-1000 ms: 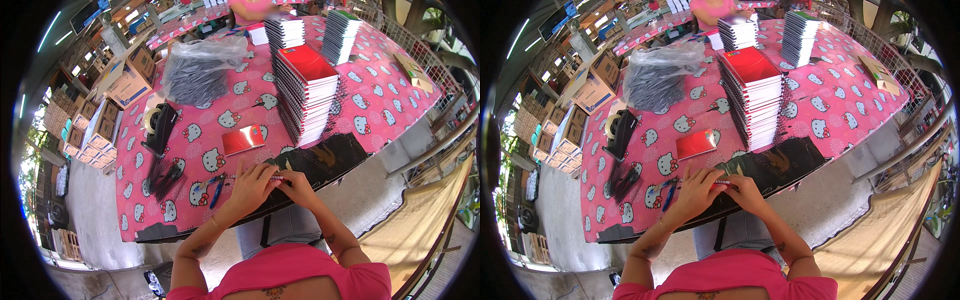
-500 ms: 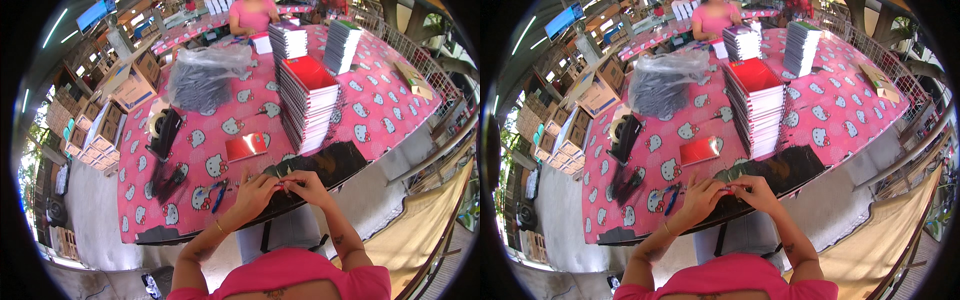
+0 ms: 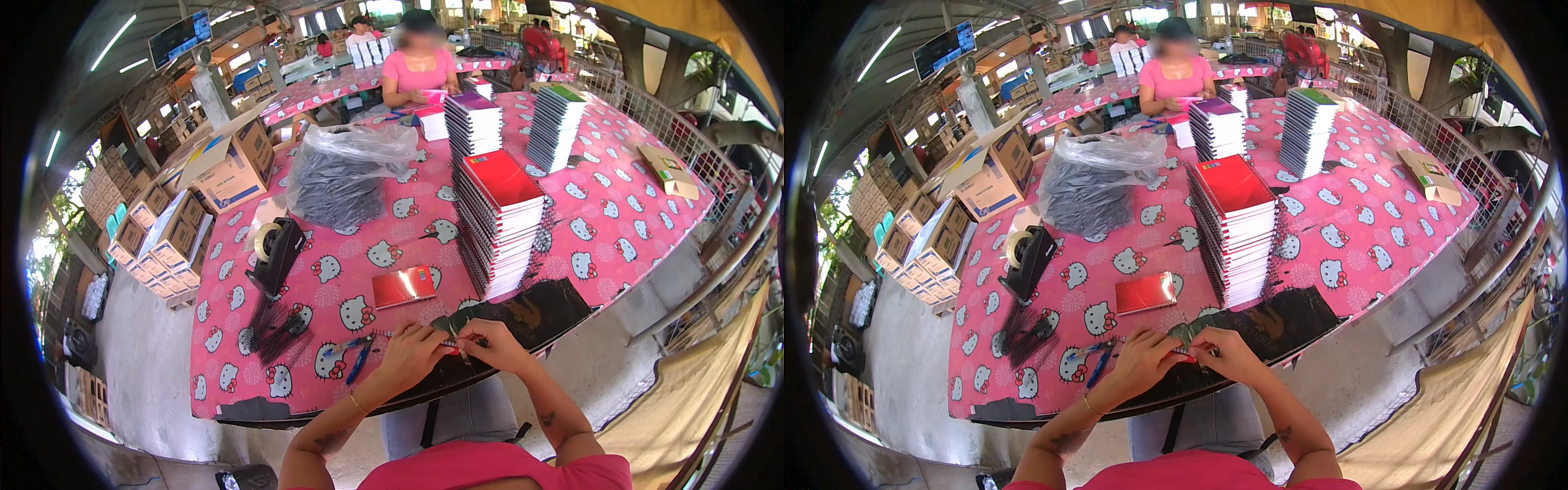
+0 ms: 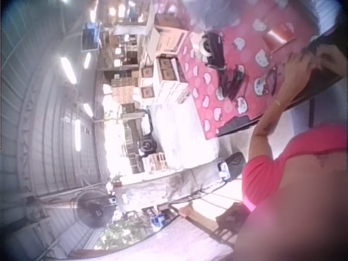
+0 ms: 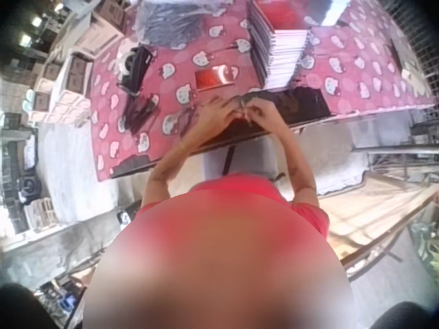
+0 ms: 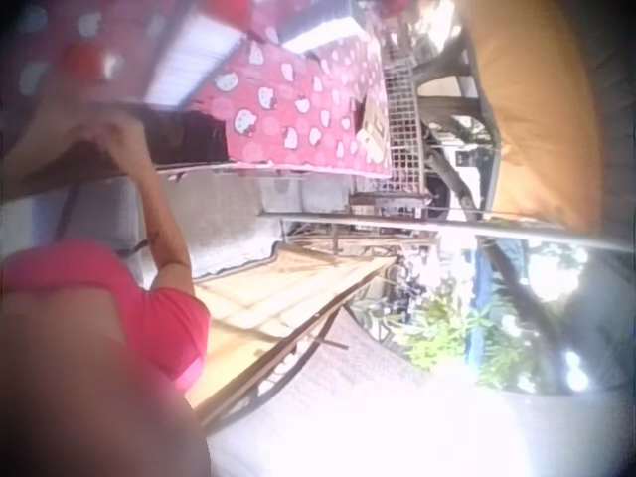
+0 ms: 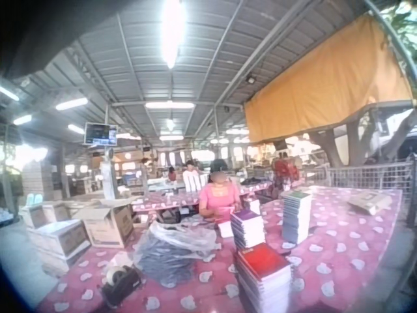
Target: The person assembles spiral-bound notebooks by inserting a metal spiral into the punched holes of the pages and then using pliers to close the spiral ends. The person works at a table covered with a pink Hello Kitty tablecloth, stacking the finished notebooks.
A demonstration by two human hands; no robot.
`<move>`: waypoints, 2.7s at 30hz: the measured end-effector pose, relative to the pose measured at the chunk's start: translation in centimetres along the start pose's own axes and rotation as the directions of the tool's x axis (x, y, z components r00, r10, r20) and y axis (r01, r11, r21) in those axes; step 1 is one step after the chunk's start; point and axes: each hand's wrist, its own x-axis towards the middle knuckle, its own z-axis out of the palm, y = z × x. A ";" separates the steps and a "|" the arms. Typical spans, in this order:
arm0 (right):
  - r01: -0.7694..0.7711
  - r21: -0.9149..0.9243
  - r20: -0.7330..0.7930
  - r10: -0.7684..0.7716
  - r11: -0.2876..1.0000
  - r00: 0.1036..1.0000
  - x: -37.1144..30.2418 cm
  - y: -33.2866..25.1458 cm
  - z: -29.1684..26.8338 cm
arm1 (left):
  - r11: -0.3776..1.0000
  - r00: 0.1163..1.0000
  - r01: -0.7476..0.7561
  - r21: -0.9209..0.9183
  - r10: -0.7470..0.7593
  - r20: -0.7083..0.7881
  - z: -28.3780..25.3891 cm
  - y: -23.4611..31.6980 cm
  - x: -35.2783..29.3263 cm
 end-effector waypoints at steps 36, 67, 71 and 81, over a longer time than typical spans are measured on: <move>0.127 -0.258 -0.678 -0.274 0.958 0.682 7.6 -6.2 -12.3 | 0.887 0.907 -0.404 -0.224 0.357 -0.225 -6.2 -3.0 23.3; -0.079 0.188 -0.304 0.135 0.979 0.943 0.5 4.2 3.6 | 0.988 0.961 0.086 0.128 -0.048 -0.272 -3.2 -2.0 -1.5; -0.013 0.338 -0.289 0.117 0.941 0.950 0.2 4.2 3.3 | 0.684 0.764 0.638 0.355 -0.502 -0.406 -6.6 -8.7 -11.2; -0.094 0.242 -0.156 0.134 0.966 0.979 1.3 5.2 3.6 | 0.860 0.788 0.510 0.008 -0.464 -0.404 -5.8 -6.1 -8.8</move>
